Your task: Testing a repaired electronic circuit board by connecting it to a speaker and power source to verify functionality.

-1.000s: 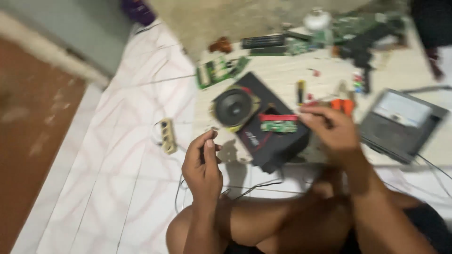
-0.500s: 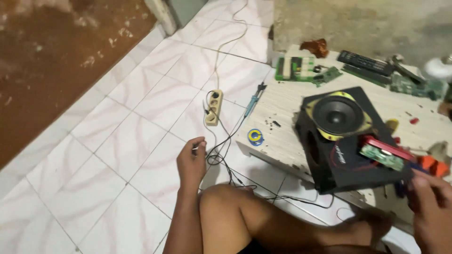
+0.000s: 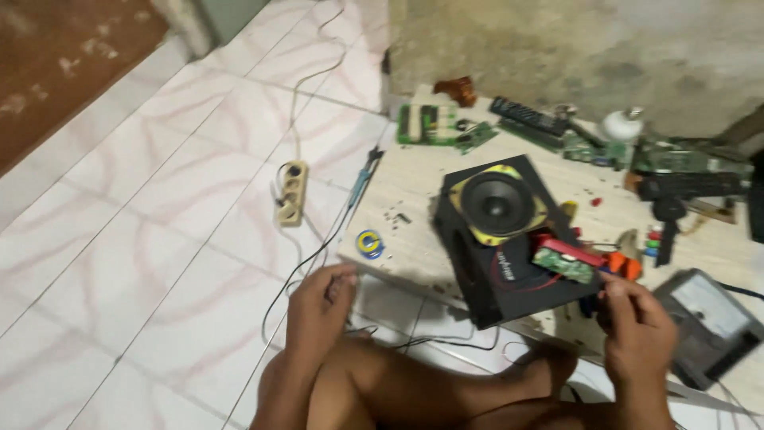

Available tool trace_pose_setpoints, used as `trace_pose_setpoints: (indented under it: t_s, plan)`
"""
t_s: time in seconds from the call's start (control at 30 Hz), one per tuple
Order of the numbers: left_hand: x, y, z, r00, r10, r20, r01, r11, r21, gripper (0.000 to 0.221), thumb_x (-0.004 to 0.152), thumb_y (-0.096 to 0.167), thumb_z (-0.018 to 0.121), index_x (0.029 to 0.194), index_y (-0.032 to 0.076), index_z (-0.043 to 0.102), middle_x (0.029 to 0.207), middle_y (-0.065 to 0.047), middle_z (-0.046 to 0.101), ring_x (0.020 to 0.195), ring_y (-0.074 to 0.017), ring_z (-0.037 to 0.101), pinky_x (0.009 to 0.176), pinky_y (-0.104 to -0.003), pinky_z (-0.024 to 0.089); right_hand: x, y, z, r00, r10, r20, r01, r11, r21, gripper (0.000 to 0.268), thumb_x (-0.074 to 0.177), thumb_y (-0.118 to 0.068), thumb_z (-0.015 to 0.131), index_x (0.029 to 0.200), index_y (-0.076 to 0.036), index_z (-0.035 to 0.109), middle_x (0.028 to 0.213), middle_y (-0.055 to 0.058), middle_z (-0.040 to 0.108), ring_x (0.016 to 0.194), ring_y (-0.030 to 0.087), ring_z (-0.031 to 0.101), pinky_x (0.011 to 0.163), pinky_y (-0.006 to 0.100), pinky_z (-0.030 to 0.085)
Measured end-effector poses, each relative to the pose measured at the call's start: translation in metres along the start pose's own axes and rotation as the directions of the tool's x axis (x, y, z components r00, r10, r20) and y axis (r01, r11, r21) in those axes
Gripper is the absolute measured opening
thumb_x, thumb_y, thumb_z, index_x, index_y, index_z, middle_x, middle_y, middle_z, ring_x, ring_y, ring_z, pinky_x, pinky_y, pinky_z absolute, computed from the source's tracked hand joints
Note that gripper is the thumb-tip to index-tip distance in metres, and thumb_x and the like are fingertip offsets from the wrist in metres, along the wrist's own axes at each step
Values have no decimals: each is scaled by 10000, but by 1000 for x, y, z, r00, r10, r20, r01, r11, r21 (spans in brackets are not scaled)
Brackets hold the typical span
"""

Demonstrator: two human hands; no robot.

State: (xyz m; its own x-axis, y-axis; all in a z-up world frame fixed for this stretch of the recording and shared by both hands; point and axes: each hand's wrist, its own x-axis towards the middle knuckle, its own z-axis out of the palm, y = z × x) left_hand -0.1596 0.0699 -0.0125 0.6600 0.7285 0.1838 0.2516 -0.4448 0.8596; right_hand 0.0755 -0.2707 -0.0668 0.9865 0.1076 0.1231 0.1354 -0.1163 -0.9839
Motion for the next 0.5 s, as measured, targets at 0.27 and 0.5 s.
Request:
trace_pose_setpoints:
  t_s: [0.27, 0.5]
  plan:
    - [-10, 128, 69, 919, 304, 251, -268, 949, -168, 215, 875, 139, 679, 1058, 86, 778, 1009, -23, 778, 700, -150, 687, 602, -253, 548, 13, -62, 15, 934, -327, 142, 336, 941, -45, 318, 1020, -51, 544, 1310, 28, 646, 1255, 138, 641, 1003, 209, 568, 912, 322, 455]
    - [0, 181, 113, 898, 282, 339, -331, 939, 95, 372, 926, 162, 565, 1267, 77, 687, 1277, -78, 738, 1129, -265, 699, 925, -377, 529, 10, -67, 18, 970, -228, 88, 238, 963, -130, 120, 843, -107, 761, 946, -65, 805, 1084, 45, 776, 1065, 176, 692, 954, 312, 533]
